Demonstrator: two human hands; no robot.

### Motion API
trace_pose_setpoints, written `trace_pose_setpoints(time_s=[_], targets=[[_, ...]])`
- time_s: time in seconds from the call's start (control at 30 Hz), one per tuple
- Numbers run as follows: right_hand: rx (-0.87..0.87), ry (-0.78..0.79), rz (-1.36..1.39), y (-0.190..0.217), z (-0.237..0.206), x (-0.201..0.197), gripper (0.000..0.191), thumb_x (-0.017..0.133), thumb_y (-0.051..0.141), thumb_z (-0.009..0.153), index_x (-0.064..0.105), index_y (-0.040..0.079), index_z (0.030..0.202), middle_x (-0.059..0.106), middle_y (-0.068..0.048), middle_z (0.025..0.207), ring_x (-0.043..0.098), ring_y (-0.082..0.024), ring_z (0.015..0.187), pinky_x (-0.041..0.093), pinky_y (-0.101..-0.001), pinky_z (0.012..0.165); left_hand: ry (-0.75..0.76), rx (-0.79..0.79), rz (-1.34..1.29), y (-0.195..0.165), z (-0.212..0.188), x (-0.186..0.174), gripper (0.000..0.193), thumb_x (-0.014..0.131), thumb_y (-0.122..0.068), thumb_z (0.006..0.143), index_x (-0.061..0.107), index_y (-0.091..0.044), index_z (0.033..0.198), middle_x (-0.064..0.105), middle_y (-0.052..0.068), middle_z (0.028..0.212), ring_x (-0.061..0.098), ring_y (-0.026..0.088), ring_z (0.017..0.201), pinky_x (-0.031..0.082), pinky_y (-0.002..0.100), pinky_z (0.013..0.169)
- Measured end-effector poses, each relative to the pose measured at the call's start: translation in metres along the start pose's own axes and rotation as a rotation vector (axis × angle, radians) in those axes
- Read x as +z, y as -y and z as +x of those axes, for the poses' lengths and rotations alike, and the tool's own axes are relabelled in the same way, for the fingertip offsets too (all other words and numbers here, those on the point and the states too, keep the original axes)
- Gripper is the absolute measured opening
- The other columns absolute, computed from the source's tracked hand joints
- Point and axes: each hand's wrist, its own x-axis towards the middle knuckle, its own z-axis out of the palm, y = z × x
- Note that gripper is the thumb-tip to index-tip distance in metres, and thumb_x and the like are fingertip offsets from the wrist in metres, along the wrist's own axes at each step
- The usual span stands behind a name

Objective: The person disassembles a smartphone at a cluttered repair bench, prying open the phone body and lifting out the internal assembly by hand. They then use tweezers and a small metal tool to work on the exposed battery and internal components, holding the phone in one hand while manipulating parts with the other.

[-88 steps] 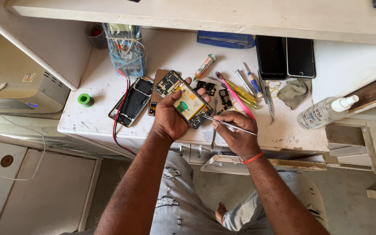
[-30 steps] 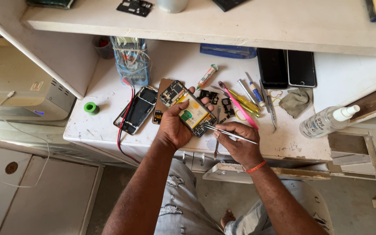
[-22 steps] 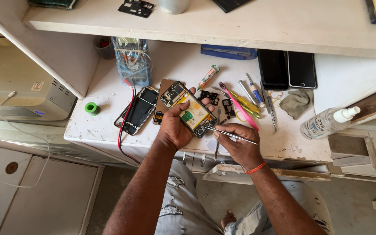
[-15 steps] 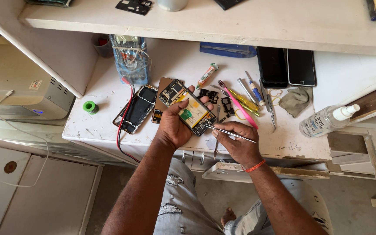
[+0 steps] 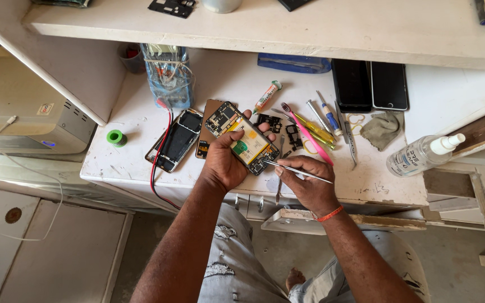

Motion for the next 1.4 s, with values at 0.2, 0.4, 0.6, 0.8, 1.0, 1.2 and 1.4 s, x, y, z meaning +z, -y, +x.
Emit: trace_pose_setpoints(time_s=[0.2, 0.4, 0.6, 0.8, 1.0, 1.2, 1.4], targets=[[0.000, 0.016, 0.038, 0.0003, -0.0001, -0.0013, 0.015, 0.079, 0.003, 0.090, 0.077, 0.000, 0.104, 0.078, -0.005, 0.094, 0.070, -0.006, 0.086, 0.058, -0.0225, 0.077, -0.016, 0.003, 0.009, 0.0001, 0.0003, 0.0002, 0.053, 0.047, -0.013, 0.096, 0.048, -0.016, 0.149, 0.067, 0.022, 0.129, 0.064, 0.041, 0.121, 0.050, 0.059, 0.108], [0.000, 0.019, -0.006, 0.0025, -0.0006, -0.0010, 0.015, 0.081, 0.004, 0.089, 0.077, 0.001, 0.103, 0.078, -0.006, 0.093, 0.070, -0.007, 0.085, 0.058, -0.0226, 0.076, -0.001, 0.004, -0.001, 0.0002, 0.0001, -0.0005, 0.052, 0.046, -0.012, 0.097, 0.048, -0.017, 0.149, 0.067, 0.022, 0.130, 0.064, 0.041, 0.122, 0.050, 0.059, 0.110], [-0.048, 0.022, -0.035, 0.0047, 0.0007, -0.0006, 0.016, 0.081, 0.004, 0.089, 0.077, 0.000, 0.104, 0.078, -0.006, 0.094, 0.071, -0.007, 0.085, 0.058, -0.0228, 0.077, -0.012, -0.001, 0.003, 0.0002, -0.0002, 0.0001, 0.052, 0.047, -0.014, 0.097, 0.048, -0.018, 0.149, 0.067, 0.021, 0.130, 0.064, 0.041, 0.122, 0.049, 0.060, 0.109], [-0.013, 0.012, -0.027, 0.0045, 0.0001, -0.0006, 0.015, 0.081, 0.004, 0.089, 0.078, 0.000, 0.103, 0.079, -0.007, 0.094, 0.071, -0.008, 0.085, 0.058, -0.0233, 0.076, 0.009, -0.009, 0.005, 0.0001, 0.0007, -0.0023, 0.054, 0.046, -0.014, 0.097, 0.047, -0.019, 0.150, 0.066, 0.020, 0.132, 0.063, 0.042, 0.123, 0.048, 0.060, 0.109], [-0.073, 0.026, -0.076, 0.0076, 0.0017, -0.0003, 0.016, 0.081, 0.005, 0.089, 0.077, 0.001, 0.103, 0.079, -0.007, 0.095, 0.073, -0.008, 0.086, 0.059, -0.0236, 0.078, 0.019, -0.013, 0.007, 0.0001, 0.0009, -0.0018, 0.054, 0.045, -0.015, 0.097, 0.046, -0.019, 0.151, 0.066, 0.021, 0.133, 0.062, 0.042, 0.124, 0.048, 0.060, 0.110], [-0.036, 0.004, -0.090, 0.0090, 0.0011, 0.0021, 0.015, 0.081, 0.004, 0.089, 0.078, 0.001, 0.103, 0.079, -0.007, 0.094, 0.072, -0.008, 0.084, 0.059, -0.0236, 0.077, -0.003, -0.016, 0.006, -0.0001, -0.0001, -0.0006, 0.053, 0.046, -0.014, 0.098, 0.047, -0.019, 0.151, 0.065, 0.020, 0.134, 0.062, 0.042, 0.125, 0.047, 0.060, 0.111], [-0.045, 0.011, -0.071, 0.0060, 0.0013, 0.0007, 0.016, 0.081, 0.004, 0.089, 0.078, 0.001, 0.104, 0.079, -0.007, 0.095, 0.072, -0.008, 0.085, 0.059, -0.0232, 0.077, 0.004, -0.015, 0.009, -0.0003, 0.0002, -0.0006, 0.053, 0.046, -0.014, 0.098, 0.047, -0.019, 0.151, 0.065, 0.021, 0.134, 0.062, 0.042, 0.125, 0.047, 0.060, 0.111]])
